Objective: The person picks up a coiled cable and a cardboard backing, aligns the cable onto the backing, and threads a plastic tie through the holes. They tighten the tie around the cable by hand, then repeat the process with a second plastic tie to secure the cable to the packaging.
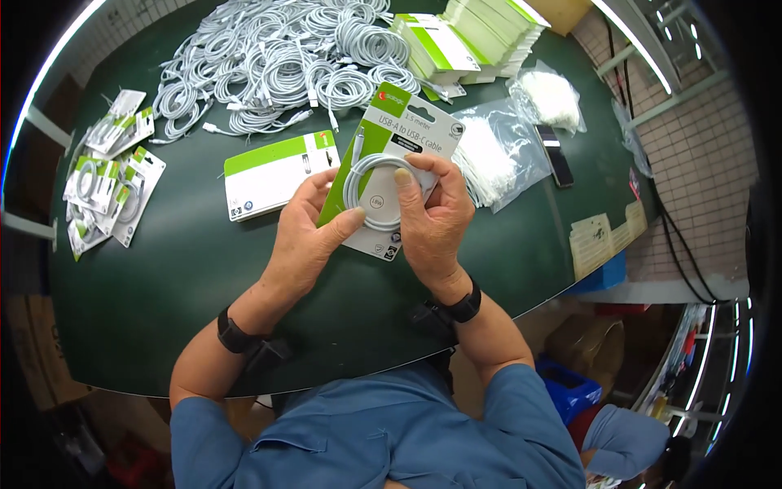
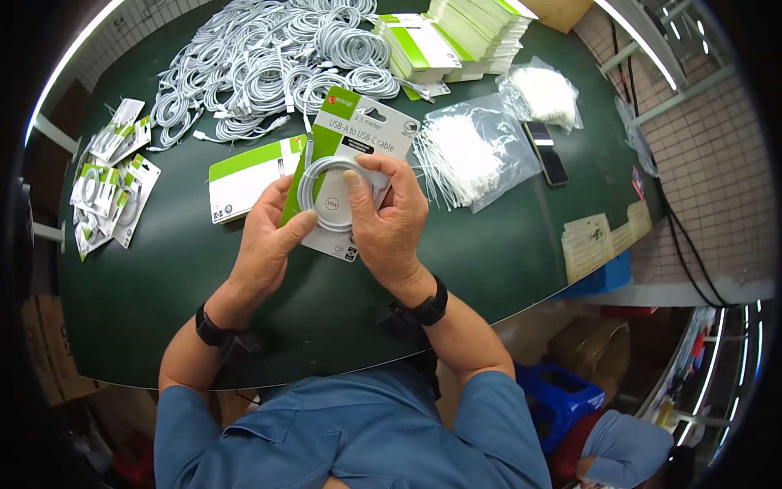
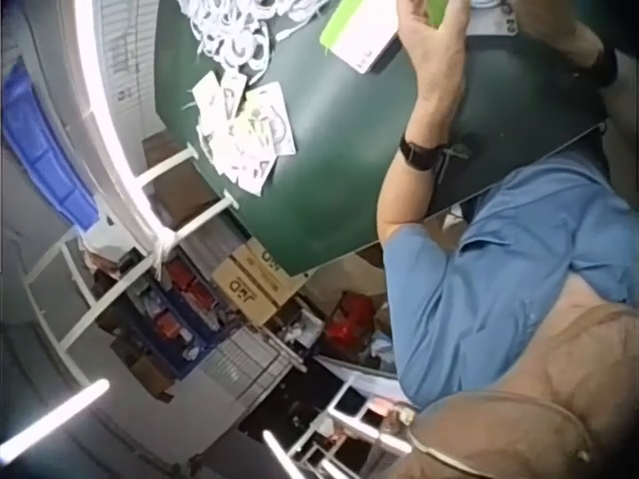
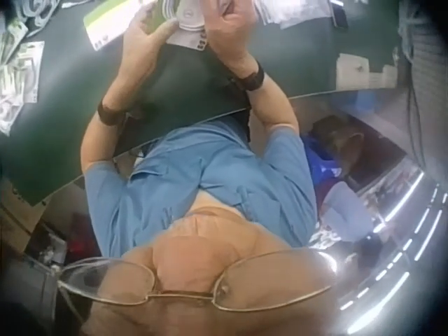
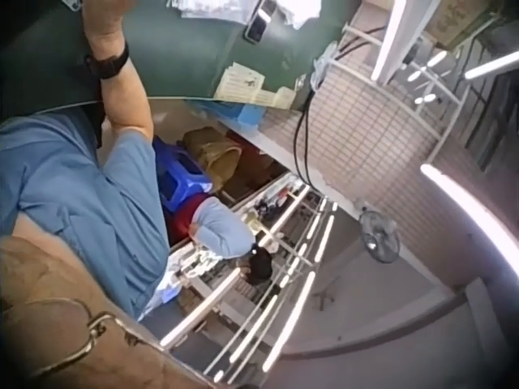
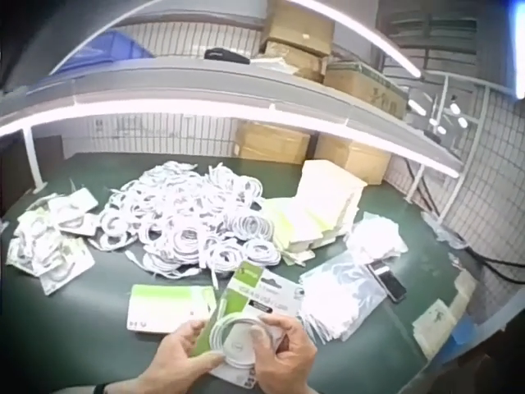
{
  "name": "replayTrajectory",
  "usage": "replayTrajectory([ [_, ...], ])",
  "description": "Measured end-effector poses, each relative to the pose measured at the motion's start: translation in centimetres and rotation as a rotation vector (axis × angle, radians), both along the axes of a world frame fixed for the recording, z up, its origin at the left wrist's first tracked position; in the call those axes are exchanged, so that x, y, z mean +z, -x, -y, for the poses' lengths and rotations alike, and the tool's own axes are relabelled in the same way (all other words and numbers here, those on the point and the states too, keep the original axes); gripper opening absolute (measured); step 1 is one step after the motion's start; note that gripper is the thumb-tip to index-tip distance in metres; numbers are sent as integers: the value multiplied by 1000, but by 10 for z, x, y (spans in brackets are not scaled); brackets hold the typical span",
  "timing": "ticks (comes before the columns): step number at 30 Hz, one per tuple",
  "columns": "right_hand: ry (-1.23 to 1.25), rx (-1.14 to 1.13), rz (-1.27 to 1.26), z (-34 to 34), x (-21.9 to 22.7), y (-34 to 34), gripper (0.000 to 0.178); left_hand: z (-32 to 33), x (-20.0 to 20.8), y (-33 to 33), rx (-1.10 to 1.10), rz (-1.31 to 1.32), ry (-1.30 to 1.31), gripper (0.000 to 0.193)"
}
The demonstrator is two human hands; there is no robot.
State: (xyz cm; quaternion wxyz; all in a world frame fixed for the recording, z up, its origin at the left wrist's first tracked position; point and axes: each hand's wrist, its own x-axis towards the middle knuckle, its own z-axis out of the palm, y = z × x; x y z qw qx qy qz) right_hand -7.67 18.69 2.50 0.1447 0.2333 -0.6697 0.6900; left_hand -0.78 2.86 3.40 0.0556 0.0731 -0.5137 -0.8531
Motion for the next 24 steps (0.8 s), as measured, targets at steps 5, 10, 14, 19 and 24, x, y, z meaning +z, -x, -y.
replayTrajectory([
  [5, 109, 119, 90, 2, 3, -2, 39, 8, 2, -4, -83, 33, 19, 61],
  [10, -179, -203, -253, -5, 33, 15, 53, 46, 24, -1, 109, -258, 704, 67],
  [14, -491, -311, -710, -15, 51, 10, 63, 52, 41, -9, 103, -227, 718, 78],
  [19, -542, 133, -546, -4, 54, -4, 57, 49, 45, -14, 102, -405, 832, 87],
  [24, -202, 321, -6, 1, 41, -10, 50, 42, 40, -6, 308, -539, 833, 84],
])
